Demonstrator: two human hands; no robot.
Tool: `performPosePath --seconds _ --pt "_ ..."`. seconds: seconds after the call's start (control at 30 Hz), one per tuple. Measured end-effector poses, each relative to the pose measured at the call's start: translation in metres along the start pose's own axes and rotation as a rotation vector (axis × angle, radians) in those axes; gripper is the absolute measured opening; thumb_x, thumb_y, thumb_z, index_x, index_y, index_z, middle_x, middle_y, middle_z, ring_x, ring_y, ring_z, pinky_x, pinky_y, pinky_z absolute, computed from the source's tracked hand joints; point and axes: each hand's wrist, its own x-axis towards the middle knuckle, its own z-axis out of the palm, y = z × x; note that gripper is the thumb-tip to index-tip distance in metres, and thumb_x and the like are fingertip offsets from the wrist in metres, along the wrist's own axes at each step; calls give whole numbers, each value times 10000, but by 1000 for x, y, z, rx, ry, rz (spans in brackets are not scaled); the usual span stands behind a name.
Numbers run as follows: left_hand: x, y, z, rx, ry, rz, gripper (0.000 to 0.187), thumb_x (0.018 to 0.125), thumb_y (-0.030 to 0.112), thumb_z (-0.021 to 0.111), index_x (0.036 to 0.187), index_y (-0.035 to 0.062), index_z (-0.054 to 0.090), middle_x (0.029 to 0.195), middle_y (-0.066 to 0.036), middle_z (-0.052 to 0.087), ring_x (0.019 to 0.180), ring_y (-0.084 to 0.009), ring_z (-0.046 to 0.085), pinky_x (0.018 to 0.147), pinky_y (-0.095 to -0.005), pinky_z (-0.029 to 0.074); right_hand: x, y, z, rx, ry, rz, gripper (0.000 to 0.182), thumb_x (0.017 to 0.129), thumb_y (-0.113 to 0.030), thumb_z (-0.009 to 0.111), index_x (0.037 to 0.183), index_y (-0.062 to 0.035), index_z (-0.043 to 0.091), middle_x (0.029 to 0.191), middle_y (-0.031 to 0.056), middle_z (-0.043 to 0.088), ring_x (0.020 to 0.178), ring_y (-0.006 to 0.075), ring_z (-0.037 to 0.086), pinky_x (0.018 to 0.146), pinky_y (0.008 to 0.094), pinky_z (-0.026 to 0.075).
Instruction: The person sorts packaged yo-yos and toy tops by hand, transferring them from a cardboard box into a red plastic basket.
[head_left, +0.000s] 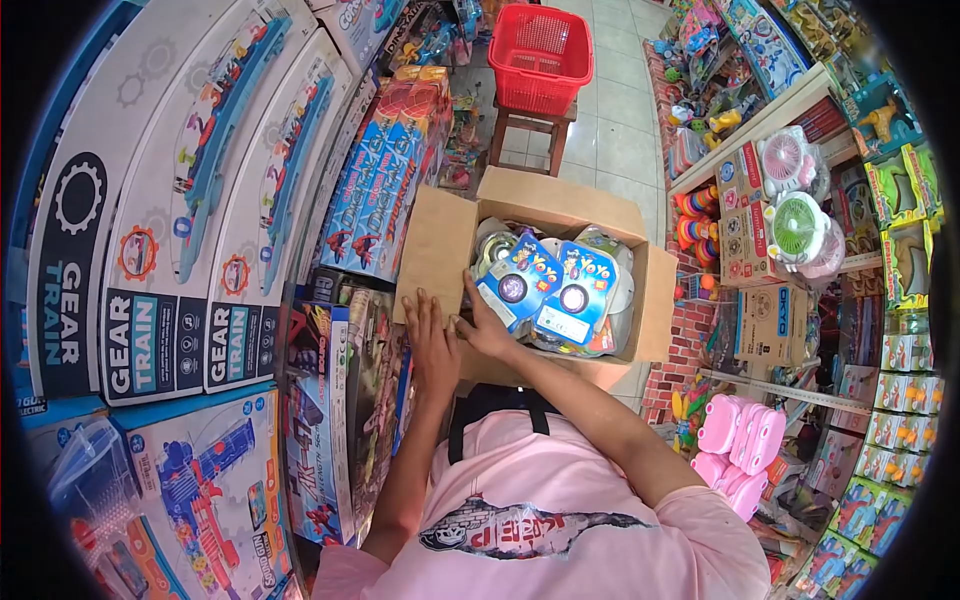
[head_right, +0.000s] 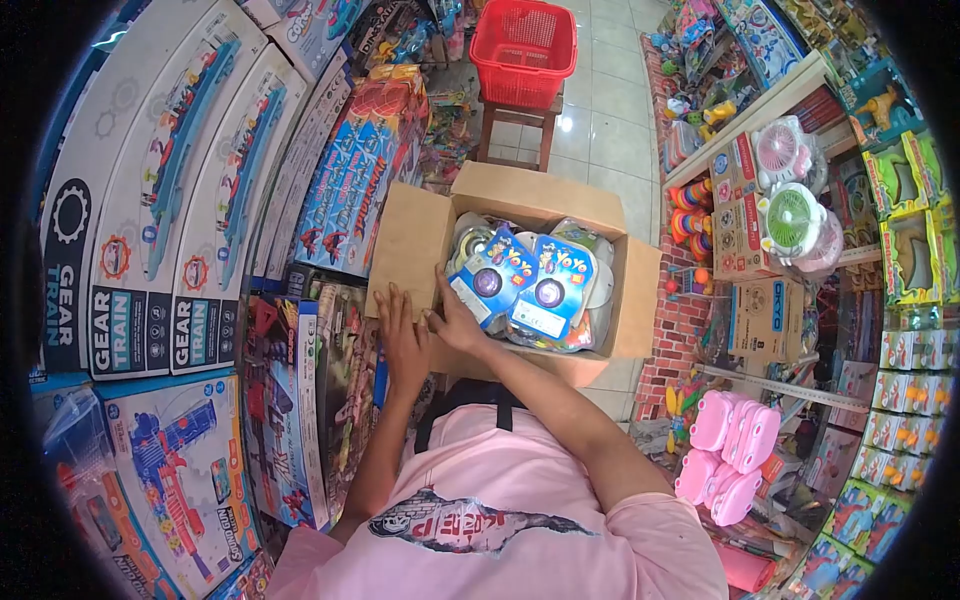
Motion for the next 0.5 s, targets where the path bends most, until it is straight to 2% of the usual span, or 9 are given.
performPosePath --seconds 0.07,0.1,0.17,0.2,0.27,0.33,0.4,0.43,0.5 --pt "-2 -3 5 -4 -12 -4 486 975 109 442 1427 -64 396 1571 -227 247 1473 -420 154 1188 -511 159 2 3 8 93 138 257 743 917 -264 614 1495 27 249 1409 333 440 1302 436 468 1071 404 400" --pt "-2 -5 9 -8 -22 -9 484 976 103 433 1428 -64 396 1581 -225 224 1472 -431 143 1191 -512 153 6 8 9 92 139 253 743 917 -264 614 1495 27 249 1409 333 440 1302 436 468 1071 404 400" --pt "-1 -14 17 -70 -25 18 477 978 98 420 1425 -67 399 1579 -227 229 1469 -428 161 1189 -503 168 18 19 8 -101 212 178 509 929 -262 617 1311 55 505 1149 317 633 1074 416 641 920 415 500" --pt "-1 -18 20 -131 -31 40 471 981 94 408 1423 -71 403 1577 -229 234 1466 -424 179 1187 -494 183 22 15 3 -100 215 176 509 929 -262 617 1311 55 505 1149 317 633 1074 416 641 920 415 500" --pt "1 -24 27 -175 -50 28 460 982 96 406 1404 -85 416 1563 -239 258 1457 -421 208 1179 -485 210 27 5 -5 -74 198 198 350 923 -224 611 1096 80 618 976 297 680 942 400 683 821 407 530" --pt "2 -28 33 -221 -75 15 449 983 99 405 1385 -99 430 1549 -250 282 1448 -417 237 1172 -477 238 25 15 -3 -55 262 155 321 919 -204 605 1058 84 623 933 298 675 886 400 685 775 419 527" --pt "3 -33 43 -326 -183 -23 437 995 127 414 1377 -83 452 1523 -239 342 1430 -380 302 1154 -430 286 22 21 -5 -37 323 110 294 915 -184 598 1021 89 628 891 299 671 830 400 687 730 432 525" --pt "3 -37 49 -325 -183 -20 437 995 127 414 1377 -83 452 1523 -239 342 1430 -380 302 1154 -430 286 21 22 -8 -79 306 163 278 912 -172 593 1014 85 622 875 302 660 815 413 677 712 441 513" --pt "6 -38 58 -554 -248 -83 432 1008 179 429 1388 -23 472 1474 -230 424 1377 -366 399 1110 -397 348 19 25 -10 -119 298 219 263 909 -160 588 1008 82 616 860 305 649 799 426 667 694 451 500"
